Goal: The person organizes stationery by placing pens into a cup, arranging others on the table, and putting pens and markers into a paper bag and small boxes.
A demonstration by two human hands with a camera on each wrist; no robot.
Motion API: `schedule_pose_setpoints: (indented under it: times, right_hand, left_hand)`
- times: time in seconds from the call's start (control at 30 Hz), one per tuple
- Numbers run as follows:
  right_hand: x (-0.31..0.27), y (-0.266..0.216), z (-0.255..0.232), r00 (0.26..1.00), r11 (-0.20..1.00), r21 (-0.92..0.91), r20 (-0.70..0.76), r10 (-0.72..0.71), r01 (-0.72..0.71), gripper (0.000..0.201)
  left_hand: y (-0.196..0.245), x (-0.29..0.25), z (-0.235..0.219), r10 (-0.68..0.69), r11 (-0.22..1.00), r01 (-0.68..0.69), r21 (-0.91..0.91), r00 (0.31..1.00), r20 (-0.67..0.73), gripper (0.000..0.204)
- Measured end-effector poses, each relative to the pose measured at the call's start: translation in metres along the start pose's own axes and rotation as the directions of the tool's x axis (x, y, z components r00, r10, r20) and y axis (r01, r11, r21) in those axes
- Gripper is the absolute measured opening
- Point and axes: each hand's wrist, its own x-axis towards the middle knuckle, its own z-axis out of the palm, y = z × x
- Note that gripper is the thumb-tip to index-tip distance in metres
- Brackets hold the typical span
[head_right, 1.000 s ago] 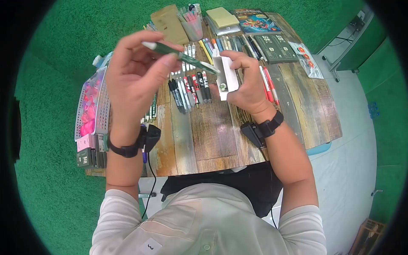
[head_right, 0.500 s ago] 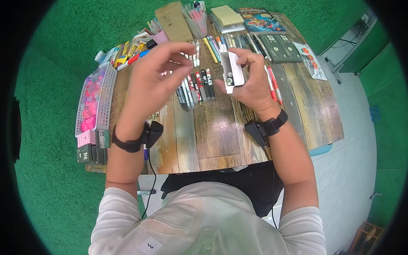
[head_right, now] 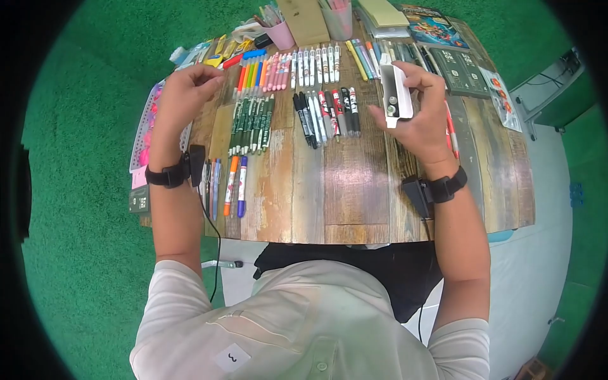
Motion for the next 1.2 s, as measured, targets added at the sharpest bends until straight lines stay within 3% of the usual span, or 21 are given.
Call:
schedule_pose_setpoints:
  times: [0.07,0.1,0.17,0.2,0.27,0.3,0.37,0.47,0.6,0.73,0.93,1.13,1.2]
  right_hand:
    - [0.002,-0.004,-0.005,0.995,0.983,-0.159,0.048,-0.089,0.096,0.072]
    - [0.001,-0.011,-0.009,0.996,0.972,-0.226,0.071,-0.058,0.072,0.071]
    - [0.003,-0.017,-0.006,0.996,0.983,-0.176,0.078,-0.047,0.06,0.071]
    - [0.002,-0.016,-0.004,0.996,0.987,-0.16,0.085,-0.016,0.03,0.071]
    - [0.002,-0.018,-0.004,0.995,0.984,-0.177,0.099,-0.003,0.021,0.072]
    - [0.002,-0.019,-0.003,0.994,0.982,-0.191,0.107,0.011,0.009,0.072]
    - [0.004,-0.023,-0.004,0.993,0.975,-0.22,0.118,-0.015,0.041,0.071]
    - [0.004,-0.023,-0.004,0.995,0.97,-0.239,0.097,-0.023,0.046,0.07]
    - [0.003,-0.023,-0.005,0.994,0.957,-0.286,0.112,-0.009,0.041,0.069]
    - [0.003,-0.019,-0.004,0.993,0.974,-0.223,0.121,-0.008,0.035,0.068]
    - [0.003,-0.02,-0.001,0.995,0.977,-0.21,0.101,-0.018,0.039,0.068]
    - [0.003,-0.02,0.0,0.996,0.983,-0.185,0.087,0.015,0.001,0.069]
    - [0.002,-0.02,0.001,0.996,0.981,-0.195,0.086,0.008,0.009,0.069]
  left_hand:
    - [-0.005,-0.005,0.008,0.081,0.996,-0.081,-0.048,0.997,0.005,0.021]
    - [0.002,-0.008,0.02,0.099,0.992,-0.098,-0.078,0.995,0.016,0.021]
    - [0.027,-0.02,0.035,0.176,0.928,-0.157,-0.338,0.984,0.024,0.018]
    - [0.041,-0.023,0.043,0.18,0.924,-0.16,-0.348,0.983,0.023,0.018]
    - [0.073,-0.028,0.061,0.359,0.883,-0.335,-0.328,0.933,0.015,0.017]
    - [0.086,-0.029,0.069,0.36,0.883,-0.336,-0.329,0.933,0.012,0.017]
    - [0.109,-0.029,0.083,0.491,0.847,-0.455,-0.274,0.868,0.076,0.016]
    - [0.128,-0.028,0.105,0.561,0.827,-0.549,-0.122,0.822,0.103,0.017]
    - [0.126,-0.021,0.124,0.608,0.793,-0.59,-0.153,0.785,0.12,0.018]
    - [0.125,-0.019,0.129,0.608,0.794,-0.6,-0.095,0.783,0.134,0.018]
    - [0.123,-0.017,0.13,0.67,0.74,-0.669,-0.063,0.742,-0.008,0.012]
    - [0.112,-0.012,0.115,0.566,0.793,-0.585,-0.17,0.811,-0.149,0.013]
    - [0.113,-0.015,0.109,0.361,0.853,-0.354,-0.384,0.931,-0.057,0.014]
